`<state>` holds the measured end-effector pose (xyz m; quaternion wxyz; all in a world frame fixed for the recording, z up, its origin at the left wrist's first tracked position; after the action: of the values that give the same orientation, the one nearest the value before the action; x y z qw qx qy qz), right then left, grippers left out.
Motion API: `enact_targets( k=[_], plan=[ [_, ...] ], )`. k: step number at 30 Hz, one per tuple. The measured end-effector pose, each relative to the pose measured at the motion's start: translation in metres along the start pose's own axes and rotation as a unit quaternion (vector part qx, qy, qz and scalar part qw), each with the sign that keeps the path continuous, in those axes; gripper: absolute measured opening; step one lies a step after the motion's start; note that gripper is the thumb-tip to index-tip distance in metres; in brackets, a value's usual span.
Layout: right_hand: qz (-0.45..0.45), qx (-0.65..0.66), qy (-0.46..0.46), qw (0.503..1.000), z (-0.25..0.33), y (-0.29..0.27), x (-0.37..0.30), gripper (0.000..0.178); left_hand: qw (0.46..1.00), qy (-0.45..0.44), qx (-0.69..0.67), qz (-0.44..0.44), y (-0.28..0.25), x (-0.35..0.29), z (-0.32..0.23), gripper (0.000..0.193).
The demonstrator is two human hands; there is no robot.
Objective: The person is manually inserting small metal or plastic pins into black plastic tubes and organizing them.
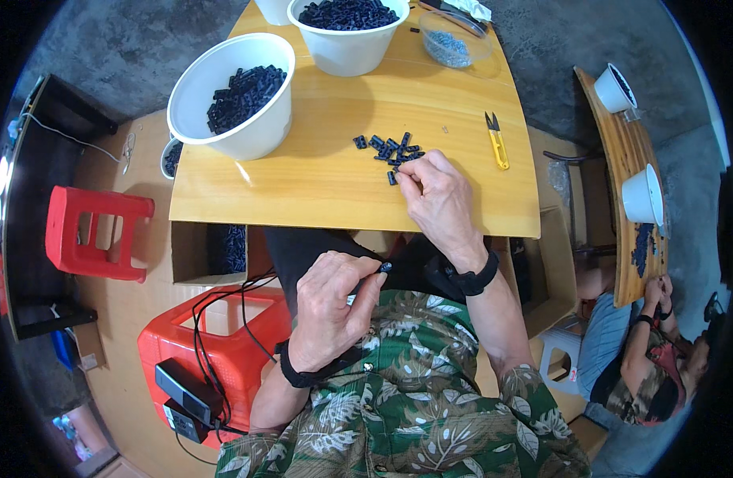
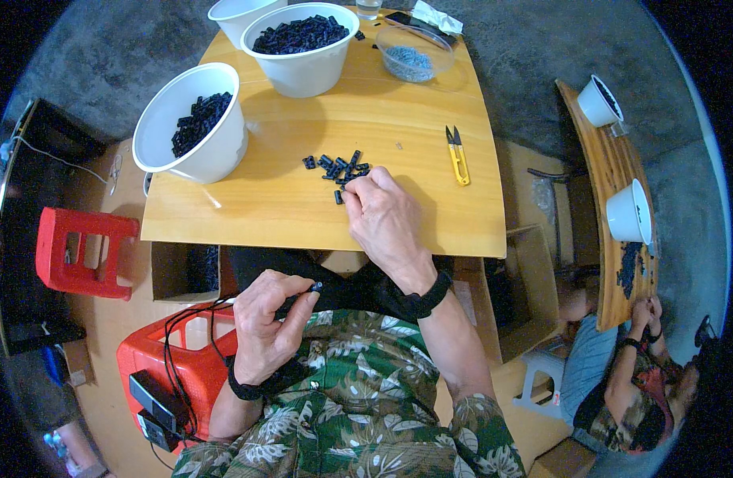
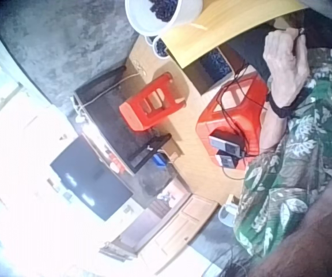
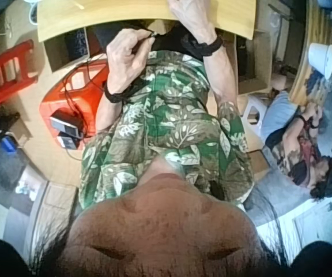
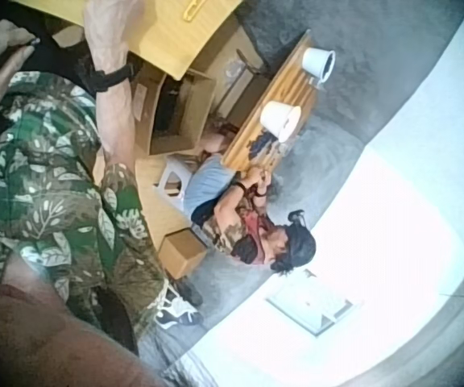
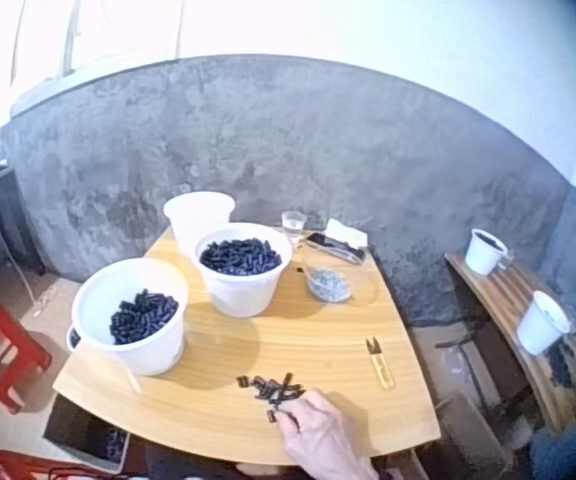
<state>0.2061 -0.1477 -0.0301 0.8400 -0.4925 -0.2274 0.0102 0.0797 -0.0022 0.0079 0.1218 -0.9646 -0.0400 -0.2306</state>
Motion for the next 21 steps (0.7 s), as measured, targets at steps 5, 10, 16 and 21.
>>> enact_targets(
  k=[5, 10, 16, 21],
  plan=[
    [0.011, -0.067, -0.011, 0.998, 0.005, 0.001, 0.002, 0.007, 1.000, -0.004, 0.007, 0.002, -0.001, -0.002, 0.000, 0.015],
    [-0.014, 0.091, 0.025, 0.995, 0.001, -0.029, -0.007, 0.008, 1.000, -0.006, 0.015, -0.005, -0.005, -0.001, -0.003, 0.015],
    [0.149, 0.477, 0.181, 0.847, 0.007, -0.033, -0.051, 0.009, 1.000, -0.007, -0.009, 0.002, -0.001, -0.001, -0.007, 0.015],
    [0.197, 0.545, 0.126, 0.805, 0.011, -0.032, -0.071, 0.017, 1.000, -0.010, -0.021, 0.013, -0.001, -0.002, -0.014, 0.017]
  ],
)
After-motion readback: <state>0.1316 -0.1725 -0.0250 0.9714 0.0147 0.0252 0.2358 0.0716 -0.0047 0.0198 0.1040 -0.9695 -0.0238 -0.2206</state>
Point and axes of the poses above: each hand's wrist, its own x-axis towards the middle knuckle, its own y-axis out of the palm, z = x × y, the point moved 7 cm from there along x, towards the middle knuckle, and after that the axes turned 14 degrees about -x, right-handed, at the moved point
